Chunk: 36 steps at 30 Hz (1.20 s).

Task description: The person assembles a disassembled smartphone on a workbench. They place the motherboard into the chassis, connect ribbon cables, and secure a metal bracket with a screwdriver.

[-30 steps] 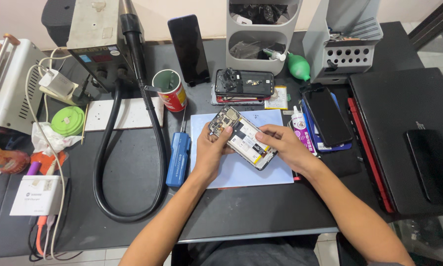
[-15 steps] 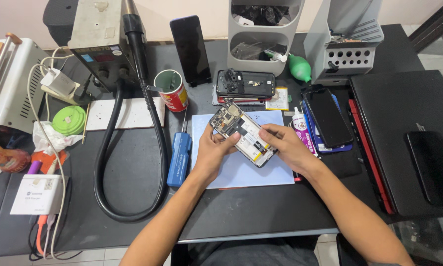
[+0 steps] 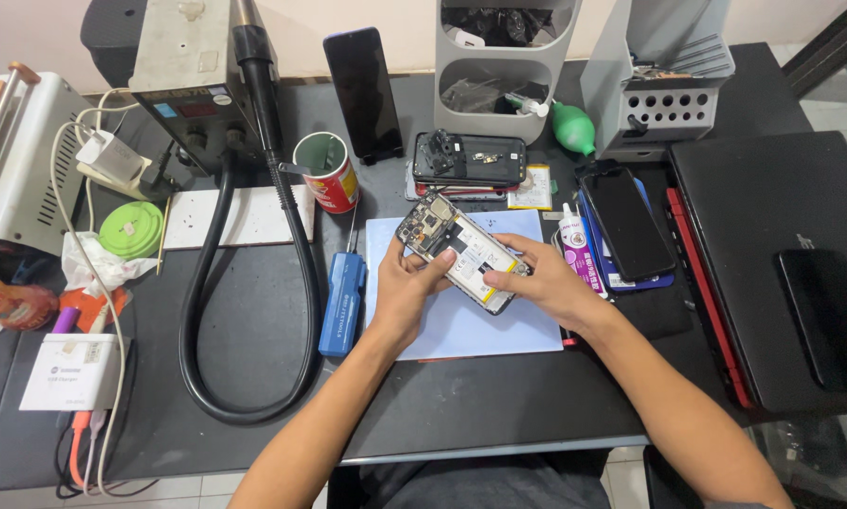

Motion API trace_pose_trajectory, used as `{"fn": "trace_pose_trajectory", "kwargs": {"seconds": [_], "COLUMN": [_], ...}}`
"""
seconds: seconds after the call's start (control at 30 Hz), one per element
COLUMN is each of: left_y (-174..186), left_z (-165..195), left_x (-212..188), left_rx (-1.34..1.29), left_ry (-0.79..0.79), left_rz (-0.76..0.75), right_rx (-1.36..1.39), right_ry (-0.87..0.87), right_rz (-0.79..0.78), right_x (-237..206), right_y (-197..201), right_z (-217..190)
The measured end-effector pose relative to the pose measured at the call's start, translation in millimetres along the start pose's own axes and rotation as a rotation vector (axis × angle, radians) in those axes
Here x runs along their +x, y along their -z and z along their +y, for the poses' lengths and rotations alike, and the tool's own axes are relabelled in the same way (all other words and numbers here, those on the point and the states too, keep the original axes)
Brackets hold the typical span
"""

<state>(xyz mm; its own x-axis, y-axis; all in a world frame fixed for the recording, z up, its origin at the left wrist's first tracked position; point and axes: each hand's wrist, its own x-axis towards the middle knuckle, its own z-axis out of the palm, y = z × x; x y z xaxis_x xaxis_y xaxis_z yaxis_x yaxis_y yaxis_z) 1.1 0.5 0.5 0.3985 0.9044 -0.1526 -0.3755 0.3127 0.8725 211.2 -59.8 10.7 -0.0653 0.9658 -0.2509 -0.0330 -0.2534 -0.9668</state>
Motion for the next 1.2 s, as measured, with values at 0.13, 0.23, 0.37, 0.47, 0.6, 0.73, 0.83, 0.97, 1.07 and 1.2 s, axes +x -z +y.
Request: {"fn": "trace_pose_trajectory", "kwargs": {"seconds": [0.13, 0.23, 0.37, 0.47, 0.6, 0.73, 0.83, 0.97, 1.07, 1.2], "left_y": [0.0, 1.3, 1.0, 1.0, 1.4, 2.3, 3.5, 6.5, 11.5, 20.3], "left_z": [1.7, 3.3, 3.6, 3.9, 4.0, 3.0, 4.4, 13.3, 23.5, 33.3], "left_x": [-0.1, 0.3, 1.1, 0.8, 1.5, 2.7, 3.1, 3.3, 4.1, 6.0], "left_rx": [-0.008, -0.010, -0.040, -0.050, -0.061, -0.062, -0.078, -0.084, -0.168, -0.228], "left_ry": [0.003, -0.004, -0.008, -0.001, 0.010, 0.017, 0.041, 0.084, 0.141, 0.295], "left_rz": [0.015, 0.028, 0.039, 0.041, 0.035, 0.026, -0.008, -0.065, -0.138, -0.252], "right_rx": [0.230, 0.315, 0.322, 0.341, 0.400, 0.471, 0.433, 0.357, 0.356, 0.315], "right_ry": [-0.020, -0.025, -0.037, -0.037, -0.032, -0.030, -0.048, -0.061, -0.017, 0.052], "right_rz": [-0.076, -0.123, -0.122, -0.125, -0.136, -0.135, -0.100, -0.058, -0.020, 0.020], "right_x": [1.1, 2.7, 5.0, 5.8, 5.9, 6.6, 6.3, 6.8, 4.7, -0.7], "right_y": [2.7, 6.4, 8.5, 9.3, 12.4, 13.8, 13.5, 12.6, 16.8, 27.3], "right_z": [1.1, 1.6, 4.0, 5.4, 4.6, 3.7, 4.4, 3.8, 1.1, -4.6]}}
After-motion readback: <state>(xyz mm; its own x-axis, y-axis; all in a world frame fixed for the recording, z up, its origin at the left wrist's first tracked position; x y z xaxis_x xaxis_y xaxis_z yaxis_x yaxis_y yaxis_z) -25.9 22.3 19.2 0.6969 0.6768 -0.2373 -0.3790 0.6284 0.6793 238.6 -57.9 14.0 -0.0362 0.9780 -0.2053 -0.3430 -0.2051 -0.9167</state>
